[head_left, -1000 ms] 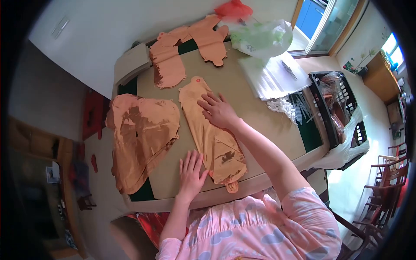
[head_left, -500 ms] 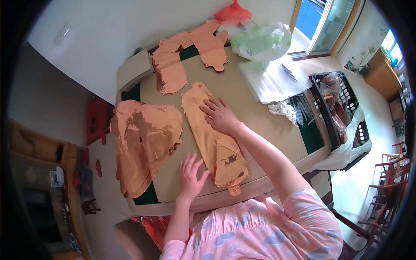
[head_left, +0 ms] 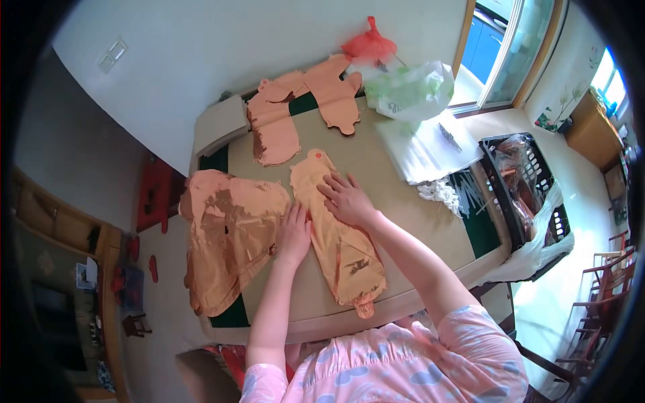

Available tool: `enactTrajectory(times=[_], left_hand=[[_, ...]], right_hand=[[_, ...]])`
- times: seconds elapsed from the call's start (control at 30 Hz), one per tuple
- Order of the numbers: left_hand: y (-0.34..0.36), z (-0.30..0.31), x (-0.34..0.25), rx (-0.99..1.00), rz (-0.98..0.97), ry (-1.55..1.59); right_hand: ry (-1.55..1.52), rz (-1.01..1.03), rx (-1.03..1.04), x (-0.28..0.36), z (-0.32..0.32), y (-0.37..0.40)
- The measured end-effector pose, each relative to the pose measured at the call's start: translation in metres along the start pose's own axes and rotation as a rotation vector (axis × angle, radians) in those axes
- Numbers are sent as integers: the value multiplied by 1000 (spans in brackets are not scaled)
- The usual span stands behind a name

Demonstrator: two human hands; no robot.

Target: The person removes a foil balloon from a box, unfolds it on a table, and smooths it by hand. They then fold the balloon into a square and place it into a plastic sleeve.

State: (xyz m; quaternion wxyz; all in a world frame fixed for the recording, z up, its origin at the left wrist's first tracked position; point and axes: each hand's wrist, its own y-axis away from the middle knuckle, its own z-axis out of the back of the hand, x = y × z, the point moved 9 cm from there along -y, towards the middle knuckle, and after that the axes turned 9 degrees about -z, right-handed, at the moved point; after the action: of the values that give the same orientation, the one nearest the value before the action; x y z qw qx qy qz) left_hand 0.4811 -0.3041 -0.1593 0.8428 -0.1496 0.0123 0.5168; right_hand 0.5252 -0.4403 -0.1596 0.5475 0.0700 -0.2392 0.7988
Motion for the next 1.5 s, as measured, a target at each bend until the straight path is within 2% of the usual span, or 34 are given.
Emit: enactTrajectory(times=[0.2, 0.3, 0.4, 0.5, 0.6, 0.73, 0.83, 0.93, 1.23, 1.5], left_hand=[[-15, -23, -25, -20, -94, 146], [-14, -19, -28, -92, -124, 123], [-12, -18, -27, -96, -123, 144], [-12, -18, -26, -113, -128, 150], [-12, -27, -21, -109, -122, 174], [-12, -32, -16, -154, -123, 210], [-11, -27, -19, -164, -139, 191], [-12, -24, -22, -170, -158, 188], [-12, -23, -20, -162, -141, 188], [-13, -23, -20, -149, -141, 219]], right_hand=[[23, 0, 4, -1, -3, -1], [-86, -47, 20, -8, -2, -3], [-541, -122, -54, -24, 13, -5], [-669, -151, -69, -24, 35, 19], [-430, 16, 0, 3, 66, 77], [-250, 225, 252, 46, 82, 171], [-136, 239, 330, 63, 71, 209], [-143, 203, 372, 64, 62, 220], [-81, 262, 428, 68, 59, 225], [-127, 260, 395, 67, 61, 227]])
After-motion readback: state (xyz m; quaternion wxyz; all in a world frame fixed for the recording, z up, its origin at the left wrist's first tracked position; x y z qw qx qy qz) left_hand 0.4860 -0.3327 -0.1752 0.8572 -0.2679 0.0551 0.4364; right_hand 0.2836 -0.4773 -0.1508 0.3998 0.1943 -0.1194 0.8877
